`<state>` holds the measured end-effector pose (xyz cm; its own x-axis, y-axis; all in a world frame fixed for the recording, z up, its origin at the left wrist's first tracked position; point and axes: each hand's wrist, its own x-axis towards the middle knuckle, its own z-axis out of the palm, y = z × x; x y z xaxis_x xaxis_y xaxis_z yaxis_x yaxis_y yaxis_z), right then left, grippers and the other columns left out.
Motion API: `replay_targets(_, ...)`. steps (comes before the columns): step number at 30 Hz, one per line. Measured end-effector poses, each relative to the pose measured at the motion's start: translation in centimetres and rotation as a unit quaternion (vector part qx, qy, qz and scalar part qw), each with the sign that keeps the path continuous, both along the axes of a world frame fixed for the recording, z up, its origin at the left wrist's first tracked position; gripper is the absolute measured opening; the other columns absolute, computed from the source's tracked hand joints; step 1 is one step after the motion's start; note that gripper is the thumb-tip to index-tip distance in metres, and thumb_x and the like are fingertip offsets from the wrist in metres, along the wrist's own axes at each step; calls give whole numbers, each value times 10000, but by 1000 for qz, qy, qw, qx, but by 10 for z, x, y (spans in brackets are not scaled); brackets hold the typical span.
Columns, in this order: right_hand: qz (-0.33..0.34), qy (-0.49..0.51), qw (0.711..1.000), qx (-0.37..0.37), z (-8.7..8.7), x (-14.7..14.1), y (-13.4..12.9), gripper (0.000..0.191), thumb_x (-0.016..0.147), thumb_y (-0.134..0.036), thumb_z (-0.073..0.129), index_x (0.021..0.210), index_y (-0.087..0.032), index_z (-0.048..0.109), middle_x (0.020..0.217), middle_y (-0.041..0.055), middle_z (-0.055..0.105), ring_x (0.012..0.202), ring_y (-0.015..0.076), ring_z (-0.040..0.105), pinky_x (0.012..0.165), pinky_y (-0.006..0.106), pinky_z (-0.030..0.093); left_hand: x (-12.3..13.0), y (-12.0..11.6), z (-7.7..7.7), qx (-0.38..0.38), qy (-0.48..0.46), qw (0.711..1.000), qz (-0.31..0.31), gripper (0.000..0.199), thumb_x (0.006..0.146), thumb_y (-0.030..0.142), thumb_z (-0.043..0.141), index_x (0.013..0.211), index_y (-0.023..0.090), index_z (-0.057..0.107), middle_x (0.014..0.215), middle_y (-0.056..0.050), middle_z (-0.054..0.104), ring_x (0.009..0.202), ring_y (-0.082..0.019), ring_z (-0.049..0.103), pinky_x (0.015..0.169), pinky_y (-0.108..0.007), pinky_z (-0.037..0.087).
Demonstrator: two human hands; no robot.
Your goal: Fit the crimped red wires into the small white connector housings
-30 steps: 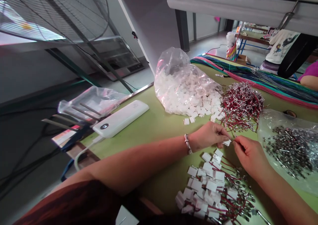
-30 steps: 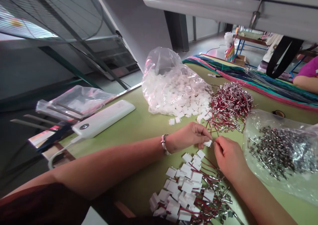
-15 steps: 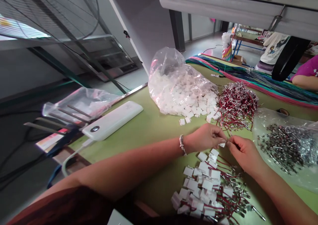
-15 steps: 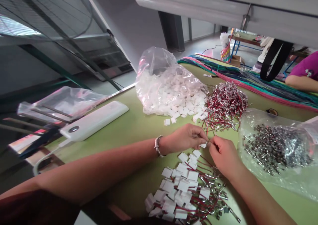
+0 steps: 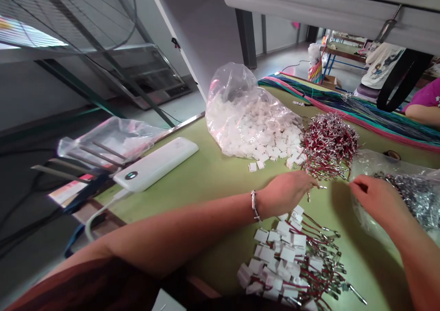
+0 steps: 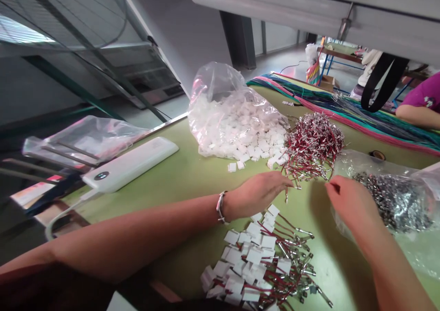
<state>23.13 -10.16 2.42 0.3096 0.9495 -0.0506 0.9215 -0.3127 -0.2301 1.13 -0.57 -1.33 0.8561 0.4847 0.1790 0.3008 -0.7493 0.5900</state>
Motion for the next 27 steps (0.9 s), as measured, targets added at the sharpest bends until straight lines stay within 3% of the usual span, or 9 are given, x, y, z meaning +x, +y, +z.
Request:
replay_targets(2,-59,-87,987,-120,0,20,0,275,812,-411,528,639,-220,624,624,60,640,526,194,545,516,302,319,0,5,0,-68,-36,997,24,264,932,215,420,988,182,676,955,-39,697,860,-140,622,795,-270,494)
replay_targets(5,-53,-107,979,-164,-13,37,1,261,802,-417,548,665,-210,629,676,78,660,569,205,575,512,292,299,0,9,-1,-133,-54,989,34,229,908,265,484,898,181,697,863,-19,710,775,-115,624,739,-235,492)
replay_targets(10,9,-67,990,-122,-29,47,6,150,788,-271,548,671,-201,610,703,61,680,613,191,588,543,279,321,0,9,-2,-203,-72,976,16,247,894,329,507,915,185,706,894,-21,723,781,-114,627,727,-222,491)
replay_targets(13,7,-60,996,-62,-21,41,5,151,783,-271,520,666,-210,593,639,37,658,565,181,562,531,276,324,-1,8,0,-195,-64,979,11,262,919,291,439,952,183,675,951,-27,708,825,-115,617,759,-231,487)
replay_targets(16,19,12,999,33,-10,17,0,158,807,-311,488,719,-216,577,618,9,641,532,159,547,527,265,349,-1,5,4,-149,-23,988,19,246,916,202,375,943,157,615,876,-35,664,753,-117,575,703,-242,475)
replay_targets(19,79,130,983,101,-8,-17,-6,202,856,-368,465,779,-219,577,602,-13,610,518,135,528,509,245,374,-2,0,7,-137,0,991,2,239,905,160,354,955,153,587,829,-28,629,711,-114,548,663,-234,456)
replay_targets(22,113,206,957,169,-16,-44,-7,218,886,-368,466,857,-215,618,670,-3,638,578,136,558,546,243,422,-1,-5,9,-133,4,991,-9,263,945,240,339,957,161,590,831,-23,624,730,-114,550,693,-235,448)
replay_targets(27,123,242,938,215,-30,-54,-5,183,867,-324,520,882,-221,671,804,13,694,710,153,612,660,268,472,-1,-6,10,-118,26,993,-6,313,957,330,356,816,171,587,677,29,547,613,-79,474,581,-191,382)
